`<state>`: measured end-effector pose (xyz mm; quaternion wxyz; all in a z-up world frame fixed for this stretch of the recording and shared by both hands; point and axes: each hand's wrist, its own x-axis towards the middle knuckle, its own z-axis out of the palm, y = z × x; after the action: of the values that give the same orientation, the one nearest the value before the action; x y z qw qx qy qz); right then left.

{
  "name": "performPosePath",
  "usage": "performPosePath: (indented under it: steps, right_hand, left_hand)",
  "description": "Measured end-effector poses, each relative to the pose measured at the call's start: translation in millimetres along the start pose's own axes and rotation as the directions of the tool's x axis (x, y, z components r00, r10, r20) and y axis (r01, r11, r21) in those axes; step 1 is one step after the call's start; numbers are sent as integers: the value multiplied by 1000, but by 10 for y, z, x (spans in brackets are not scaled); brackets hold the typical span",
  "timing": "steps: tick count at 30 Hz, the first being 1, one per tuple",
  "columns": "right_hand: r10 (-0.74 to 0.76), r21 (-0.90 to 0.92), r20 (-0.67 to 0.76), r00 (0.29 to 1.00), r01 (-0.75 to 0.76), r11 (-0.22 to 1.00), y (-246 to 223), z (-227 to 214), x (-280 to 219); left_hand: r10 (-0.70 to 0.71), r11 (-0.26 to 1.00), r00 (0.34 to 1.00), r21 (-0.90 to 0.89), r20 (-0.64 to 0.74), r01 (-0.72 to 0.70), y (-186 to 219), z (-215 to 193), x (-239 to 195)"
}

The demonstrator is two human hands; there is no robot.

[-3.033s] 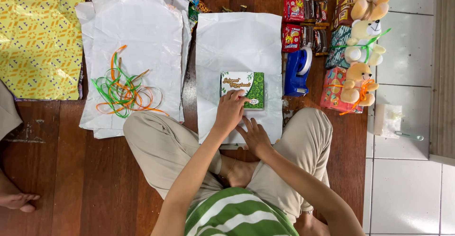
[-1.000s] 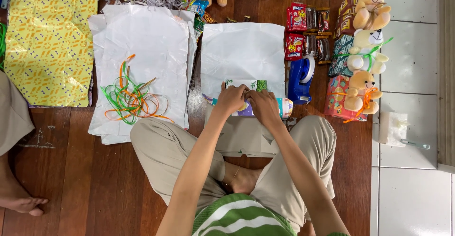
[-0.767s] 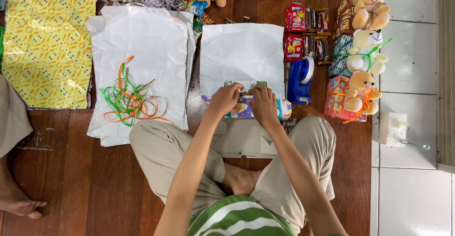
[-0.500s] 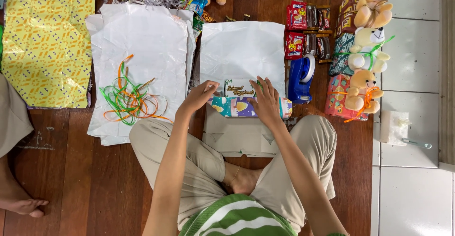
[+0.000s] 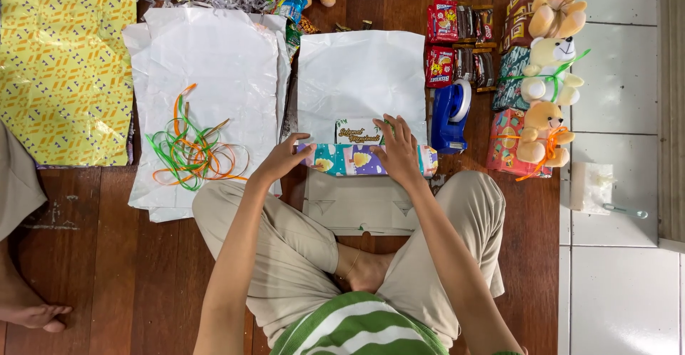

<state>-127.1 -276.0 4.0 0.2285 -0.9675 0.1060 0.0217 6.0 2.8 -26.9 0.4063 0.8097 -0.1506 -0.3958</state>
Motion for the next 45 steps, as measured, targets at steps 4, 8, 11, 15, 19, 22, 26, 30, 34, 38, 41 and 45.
performPosePath:
  steps: [4,8,11,15,19,22,26,30,34,38,41,45]
  right_hand:
    - [23,24,13,1000,-24,999,13,2,19]
    - [31,26,11,999,-31,999,12,16,19]
    - [38,40,16,999,-38,998,-6,-11,18]
    - [43,53,20,999,-44,998,-26,-28,21]
    - [44,39,20,999,-45,998,-2,1,35]
    - [43,39,19,999,-44,998,24,10,40]
    - [51,46,43,998,-53,998,32,23,49]
    - [51,46,47,998,-53,998,61,42,67]
    - [51,45,63,997,-54,998,68,29,70]
    - [29,53,78,997,-33,998,108,25,87]
    - [28,49,66,997,-31,998,119,52,100]
    - [24,19,47,999,-25,1000,242,190,148]
  left_hand:
    - [-55,998,997,-7,45,55,110,0,-175]
    - [-24,1000,999,17,48,23,91,-2,-262]
    - [99,984,994,150,-40,-92,-56,41,-250]
    - [333,903,930,337,-153,-268,-133,79,-256]
    - [391,917,885,194,-253,-349,72,147,-404]
    - [413,908,857,69,-309,-412,37,239,-371]
    - [436,895,832,70,-343,-440,110,245,-424]
    - [384,922,868,181,-314,-343,-5,244,-366]
    - [344,927,902,246,-259,-283,-156,234,-296]
    - [209,944,935,310,-285,-116,-190,252,-284]
    - [250,930,847,358,-470,-76,91,365,-434]
    - [466,878,631,413,-620,-243,839,633,-828]
